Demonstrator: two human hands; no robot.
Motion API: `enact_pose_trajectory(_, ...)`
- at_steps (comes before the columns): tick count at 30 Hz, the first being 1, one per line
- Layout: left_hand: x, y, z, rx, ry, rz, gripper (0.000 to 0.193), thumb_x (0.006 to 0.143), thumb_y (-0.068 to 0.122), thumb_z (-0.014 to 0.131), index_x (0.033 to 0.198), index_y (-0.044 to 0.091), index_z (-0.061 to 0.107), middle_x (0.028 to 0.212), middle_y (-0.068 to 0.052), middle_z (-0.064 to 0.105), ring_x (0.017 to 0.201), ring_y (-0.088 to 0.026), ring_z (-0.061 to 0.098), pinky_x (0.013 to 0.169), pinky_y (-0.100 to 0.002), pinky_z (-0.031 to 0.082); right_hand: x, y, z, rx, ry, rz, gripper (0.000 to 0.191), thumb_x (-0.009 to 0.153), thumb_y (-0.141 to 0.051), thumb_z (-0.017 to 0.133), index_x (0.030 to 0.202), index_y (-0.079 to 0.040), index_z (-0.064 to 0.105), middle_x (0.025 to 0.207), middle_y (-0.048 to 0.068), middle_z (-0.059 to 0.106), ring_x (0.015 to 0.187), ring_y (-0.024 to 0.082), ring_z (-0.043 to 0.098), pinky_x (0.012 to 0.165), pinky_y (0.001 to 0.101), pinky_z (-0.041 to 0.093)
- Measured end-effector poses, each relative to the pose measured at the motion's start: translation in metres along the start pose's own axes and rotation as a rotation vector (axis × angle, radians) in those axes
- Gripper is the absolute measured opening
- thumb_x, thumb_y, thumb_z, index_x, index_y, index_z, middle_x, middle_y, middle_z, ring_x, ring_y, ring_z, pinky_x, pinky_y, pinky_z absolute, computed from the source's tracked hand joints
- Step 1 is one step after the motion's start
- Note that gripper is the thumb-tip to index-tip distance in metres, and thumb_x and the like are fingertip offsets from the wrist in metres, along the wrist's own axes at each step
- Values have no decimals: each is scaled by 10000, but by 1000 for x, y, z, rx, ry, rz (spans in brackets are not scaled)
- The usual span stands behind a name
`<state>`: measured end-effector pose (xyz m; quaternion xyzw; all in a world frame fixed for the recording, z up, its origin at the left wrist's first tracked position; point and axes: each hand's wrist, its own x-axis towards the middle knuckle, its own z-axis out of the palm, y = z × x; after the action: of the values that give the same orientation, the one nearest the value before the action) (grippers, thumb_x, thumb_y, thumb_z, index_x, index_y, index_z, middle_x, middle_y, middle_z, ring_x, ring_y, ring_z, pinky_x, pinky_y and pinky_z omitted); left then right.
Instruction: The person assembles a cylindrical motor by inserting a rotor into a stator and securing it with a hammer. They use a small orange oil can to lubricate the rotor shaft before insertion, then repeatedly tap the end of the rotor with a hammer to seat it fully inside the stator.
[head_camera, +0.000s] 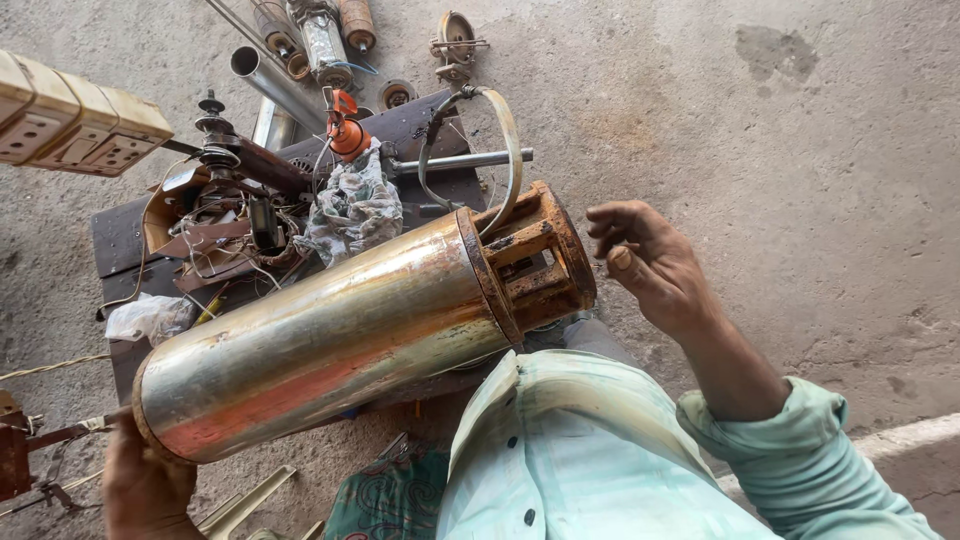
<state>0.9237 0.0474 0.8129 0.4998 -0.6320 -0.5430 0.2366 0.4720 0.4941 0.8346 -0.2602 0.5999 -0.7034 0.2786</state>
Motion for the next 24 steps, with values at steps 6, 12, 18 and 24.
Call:
enact_pose_trajectory(6,24,-36,-30,-553,-349,-66,373,1253,235,544,1311,-131,498,1247,-252,646,1154,-321,678,952,-442,599,23,0,10,-21,-94,14,844,915,-616,696,1459,-12,472,1289,124,520,1127,180,519,918,321,543)
enact_pose_trajectory(12,-21,-12,-3,-555,-338,5,595,860,7,685,1424,8,495,1362,-160,651,1276,-260,656,1059,-419,575,31,6,5,54,-50,9,836,935,-584,708,1457,19,459,1307,137,522,1143,186,525,921,336,522)
enact_pose_trajectory(18,1,-12,21,177,69,3,430,1069,113,667,1402,-134,555,1244,-276,652,1127,-348,681,962,-463,521,35,12,-7,69,48,-4,766,986,-569,654,1422,43,507,1258,135,596,1099,196,600,877,328,533)
enact_pose_trajectory(24,16,-14,-2,-817,-347,47,461,986,31,678,1419,-98,584,1286,-209,707,1220,-301,686,1053,-420,561,44,12,-15,104,41,-34,659,1029,-514,652,1373,40,552,1261,155,630,1102,220,631,911,342,543)
